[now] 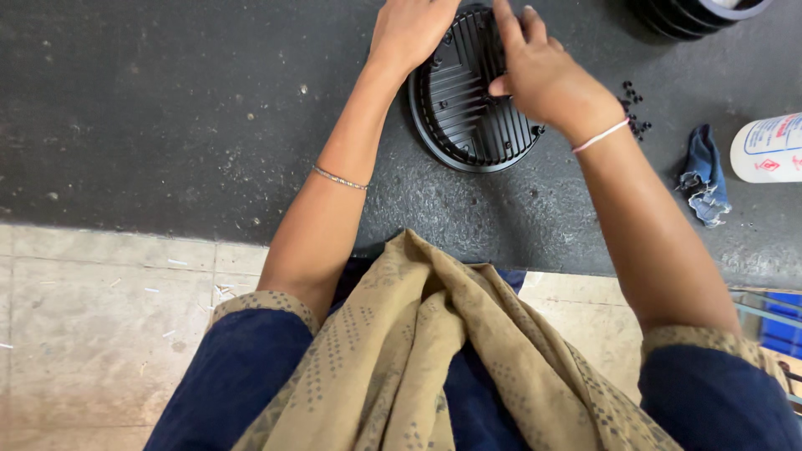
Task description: The person wipes a black plastic ring with a cloth, fits small black clips around its rim, and presses a white filter disc into place. They stack finished black plastic lids, wrap assemblies in plastic film, and set completed parts aside on the workbench.
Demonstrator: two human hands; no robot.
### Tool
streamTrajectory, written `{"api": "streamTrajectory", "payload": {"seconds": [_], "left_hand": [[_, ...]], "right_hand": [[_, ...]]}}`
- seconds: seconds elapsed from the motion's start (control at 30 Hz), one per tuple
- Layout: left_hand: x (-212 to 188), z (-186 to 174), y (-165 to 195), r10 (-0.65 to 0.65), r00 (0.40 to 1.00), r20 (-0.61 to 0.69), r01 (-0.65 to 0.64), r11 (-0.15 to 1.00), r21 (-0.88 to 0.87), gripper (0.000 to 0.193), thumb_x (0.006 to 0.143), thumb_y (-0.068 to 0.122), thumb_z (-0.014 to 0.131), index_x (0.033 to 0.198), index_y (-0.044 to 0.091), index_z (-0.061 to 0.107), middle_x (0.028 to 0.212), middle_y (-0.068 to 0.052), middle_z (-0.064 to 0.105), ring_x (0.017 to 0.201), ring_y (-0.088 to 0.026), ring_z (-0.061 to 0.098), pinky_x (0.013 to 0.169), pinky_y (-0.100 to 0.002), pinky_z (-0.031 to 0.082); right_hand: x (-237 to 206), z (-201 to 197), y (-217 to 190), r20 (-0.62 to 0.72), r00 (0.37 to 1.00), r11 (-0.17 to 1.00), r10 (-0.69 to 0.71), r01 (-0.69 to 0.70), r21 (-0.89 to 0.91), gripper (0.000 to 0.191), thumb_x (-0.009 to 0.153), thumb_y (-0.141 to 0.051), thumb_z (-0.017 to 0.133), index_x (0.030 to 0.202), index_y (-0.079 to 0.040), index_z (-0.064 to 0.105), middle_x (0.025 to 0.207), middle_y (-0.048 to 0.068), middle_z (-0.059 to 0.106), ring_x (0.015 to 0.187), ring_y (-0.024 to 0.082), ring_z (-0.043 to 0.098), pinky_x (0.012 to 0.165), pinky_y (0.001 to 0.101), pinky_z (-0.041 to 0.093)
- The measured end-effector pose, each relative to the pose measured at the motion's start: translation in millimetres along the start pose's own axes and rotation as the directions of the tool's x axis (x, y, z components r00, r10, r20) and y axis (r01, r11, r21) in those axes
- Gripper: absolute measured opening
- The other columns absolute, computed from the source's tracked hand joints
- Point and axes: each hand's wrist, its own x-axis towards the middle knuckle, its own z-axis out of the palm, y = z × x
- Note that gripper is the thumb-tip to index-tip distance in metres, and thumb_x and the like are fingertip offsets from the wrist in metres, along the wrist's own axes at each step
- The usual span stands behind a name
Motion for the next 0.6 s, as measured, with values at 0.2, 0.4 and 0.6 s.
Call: {"api": "streamTrajectory", "payload": {"seconds": [0.2,0.4,0.6], "left_hand": [[-9,-7,5,-0.014,0.999,-0.049,0.008,0.994,-0.112,0.063,0.095,0.061,0.047,0.108,0.004,0.071,0.102,-0.019,0.077,0.100,-0.037,0.072,0.083,-0.045,0.056],[-10,-18,24,-0.137,0.991,-0.012,0.136,0.989,-0.066,0.070,0.091,0.066,0.052,0.082,-0.002,0.063,0.072,-0.016,0.071,0.071,-0.029,0.072,0.071,-0.044,0.053],[-6,-17,21,-0.115,0.993,-0.028,0.109,0.980,-0.168,0.046,0.096,0.045,0.060,0.086,0.001,0.070,0.072,-0.009,0.070,0.067,-0.022,0.066,0.067,-0.039,0.052]], "right_hand": [[6,-14,-3,0.075,0.994,0.997,0.075,-0.076,0.011,0.103,0.088,-0.025,0.081,0.165,-0.016,0.013,0.164,0.028,0.028,0.137,0.054,0.044,0.110,0.0553,0.042],[1,-11,-14,-0.076,0.991,0.993,0.108,-0.111,-0.038,0.111,0.078,-0.022,0.087,0.163,-0.016,0.016,0.161,0.020,0.029,0.139,0.049,0.038,0.103,0.0622,0.039],[-28,3,43,-0.365,0.923,0.851,0.122,0.092,0.517,0.083,0.096,-0.034,0.079,0.159,-0.005,0.032,0.155,0.017,0.046,0.134,0.034,0.056,0.108,0.0463,0.047]]}}
